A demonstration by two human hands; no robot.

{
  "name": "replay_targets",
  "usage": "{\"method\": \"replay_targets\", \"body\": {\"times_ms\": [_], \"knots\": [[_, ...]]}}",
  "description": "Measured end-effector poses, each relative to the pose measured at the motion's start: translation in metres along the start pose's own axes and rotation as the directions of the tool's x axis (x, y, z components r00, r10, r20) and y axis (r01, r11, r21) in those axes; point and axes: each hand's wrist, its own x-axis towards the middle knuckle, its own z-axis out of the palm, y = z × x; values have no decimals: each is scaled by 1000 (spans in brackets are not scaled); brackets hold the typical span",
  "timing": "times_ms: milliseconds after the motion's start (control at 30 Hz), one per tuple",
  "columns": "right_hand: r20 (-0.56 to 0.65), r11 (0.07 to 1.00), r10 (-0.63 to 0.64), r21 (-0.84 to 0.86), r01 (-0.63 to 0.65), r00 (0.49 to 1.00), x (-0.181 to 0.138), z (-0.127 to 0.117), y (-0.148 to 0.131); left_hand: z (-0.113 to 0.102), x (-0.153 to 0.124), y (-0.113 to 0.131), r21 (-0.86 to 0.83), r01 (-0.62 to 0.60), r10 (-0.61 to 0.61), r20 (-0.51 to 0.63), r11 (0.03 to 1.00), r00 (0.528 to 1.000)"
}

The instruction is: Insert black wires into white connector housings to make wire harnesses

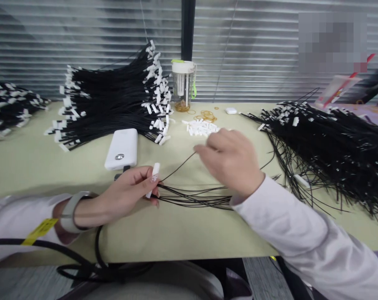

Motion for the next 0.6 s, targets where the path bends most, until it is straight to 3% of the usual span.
{"method": "replay_targets", "body": {"times_ms": [67,133,167,200,233,300,333,400,500,533,600], "knots": [[-229,977,210,93,-194,950,0,-2,18,0,0,1,6,12,-12,-9,1000,1000],[-408,867,475,370,-335,780,3,-3,36,0,-1,2,8,26,-26,-8,1000,1000],[-417,758,613,550,-350,671,6,-3,44,0,-2,2,8,32,-32,-5,999,999],[-365,616,731,718,-326,577,9,-3,52,0,-2,2,8,36,-36,0,999,999],[-277,463,811,842,-276,515,12,-4,58,0,-2,2,9,37,-37,4,999,999],[-94,208,888,955,-211,450,16,-6,65,0,-3,2,11,34,-34,14,999,999],[-38,142,901,967,-212,432,16,-7,65,0,-3,1,12,32,-33,18,999,999],[20,115,888,958,-264,460,16,-7,56,0,-4,0,8,35,-35,25,999,999],[140,184,736,900,-395,662,14,-4,23,0,-2,-1,-20,41,-40,24,999,999],[185,241,660,866,-438,728,13,-3,10,0,-2,-1,-31,38,-37,22,999,999],[255,412,531,756,-509,808,12,-2,-14,0,-1,-1,-41,25,-24,17,999,1000]]}}
